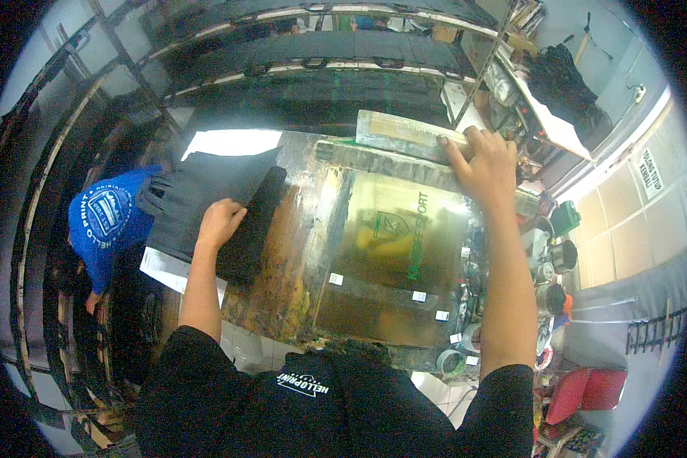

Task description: The person performs screen printing on black tote bags using a green ink screen and a squeegee. The person repeatedly places a bag on the table, aligns the screen, pulls the ink across the mesh, and lifts the screen to reveal the printed logo. Another person in the background assists by moving the printed bags to a drying rack.

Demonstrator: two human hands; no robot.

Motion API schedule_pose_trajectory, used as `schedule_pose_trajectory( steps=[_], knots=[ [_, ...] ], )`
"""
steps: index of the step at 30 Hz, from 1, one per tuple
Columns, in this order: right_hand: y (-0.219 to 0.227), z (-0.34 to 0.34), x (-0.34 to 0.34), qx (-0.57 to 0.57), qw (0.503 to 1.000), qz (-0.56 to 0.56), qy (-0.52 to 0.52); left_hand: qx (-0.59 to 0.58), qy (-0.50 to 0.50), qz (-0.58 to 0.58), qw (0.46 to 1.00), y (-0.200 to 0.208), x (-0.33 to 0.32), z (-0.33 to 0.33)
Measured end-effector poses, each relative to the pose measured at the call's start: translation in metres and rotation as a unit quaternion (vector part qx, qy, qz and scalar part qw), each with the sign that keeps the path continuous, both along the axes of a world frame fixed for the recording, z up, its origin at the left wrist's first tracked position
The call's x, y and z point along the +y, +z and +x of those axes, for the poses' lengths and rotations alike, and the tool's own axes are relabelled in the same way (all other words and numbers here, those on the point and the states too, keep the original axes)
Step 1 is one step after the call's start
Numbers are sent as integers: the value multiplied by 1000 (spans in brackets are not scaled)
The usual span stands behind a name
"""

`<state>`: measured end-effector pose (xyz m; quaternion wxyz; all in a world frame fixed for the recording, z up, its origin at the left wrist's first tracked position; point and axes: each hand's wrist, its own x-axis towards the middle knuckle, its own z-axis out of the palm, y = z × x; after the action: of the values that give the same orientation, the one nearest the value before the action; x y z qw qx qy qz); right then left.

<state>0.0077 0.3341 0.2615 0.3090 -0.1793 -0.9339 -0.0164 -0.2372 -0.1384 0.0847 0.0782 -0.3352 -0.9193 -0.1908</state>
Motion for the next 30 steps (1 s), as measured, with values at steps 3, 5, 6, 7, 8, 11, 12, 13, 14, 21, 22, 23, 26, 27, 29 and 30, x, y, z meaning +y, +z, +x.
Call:
schedule_pose_trajectory(
  steps=[3, 5, 6, 7, 8, 11, 12, 13, 14, 21, 22, 23, 26, 27, 29, 30],
  knots=[
    [-3, 0, 4, 26, 1000, 3, 10, -14, -51, -114, 992, 25, 69, 33],
    [-2, -2, 3, 29, 999, -2, 21, 1, -75, -226, 971, -1, 117, 57],
    [-1, -1, 2, 27, 999, -2, 22, -25, -78, -242, 967, -21, 146, 69],
    [3, 0, 0, -4, 1000, -7, 0, -34, -112, -237, 964, -36, 174, 85],
    [2, 0, 0, -3, 1000, -5, 2, -25, -141, -202, 969, -58, 197, 100],
    [-2, -2, 5, 3, 1000, 9, 9, -125, -156, -116, 973, -105, 270, 147],
    [-2, -3, 6, -5, 1000, 7, 8, -136, -157, -84, 975, -118, 290, 163],
    [-3, -3, 7, 5, 1000, 10, 14, -146, -157, -53, 975, -131, 308, 178],
    [-4, -3, 8, 14, 1000, 13, 21, -157, -157, -22, 975, -144, 322, 189],
    [-19, -3, 18, 55, 997, 31, 33, -104, -353, -20, 930, -174, 255, 196],
    [-18, -4, 16, 52, 998, 20, 39, -89, -350, -36, 932, -171, 231, 192],
    [-17, -3, 17, 54, 998, 23, 32, -88, -353, -76, 928, -167, 214, 190],
    [-14, -2, 19, 42, 999, 30, 16, -73, -359, -140, 920, -171, 194, 194],
    [-13, -4, 19, 44, 998, 33, 18, -62, -365, -126, 920, -177, 198, 197],
    [-13, -6, 20, 48, 998, 38, 20, -54, -368, -119, 921, -189, 212, 203],
    [-15, -6, 20, 49, 998, 41, 24, -58, -365, -123, 921, -191, 232, 208]
  ],
)
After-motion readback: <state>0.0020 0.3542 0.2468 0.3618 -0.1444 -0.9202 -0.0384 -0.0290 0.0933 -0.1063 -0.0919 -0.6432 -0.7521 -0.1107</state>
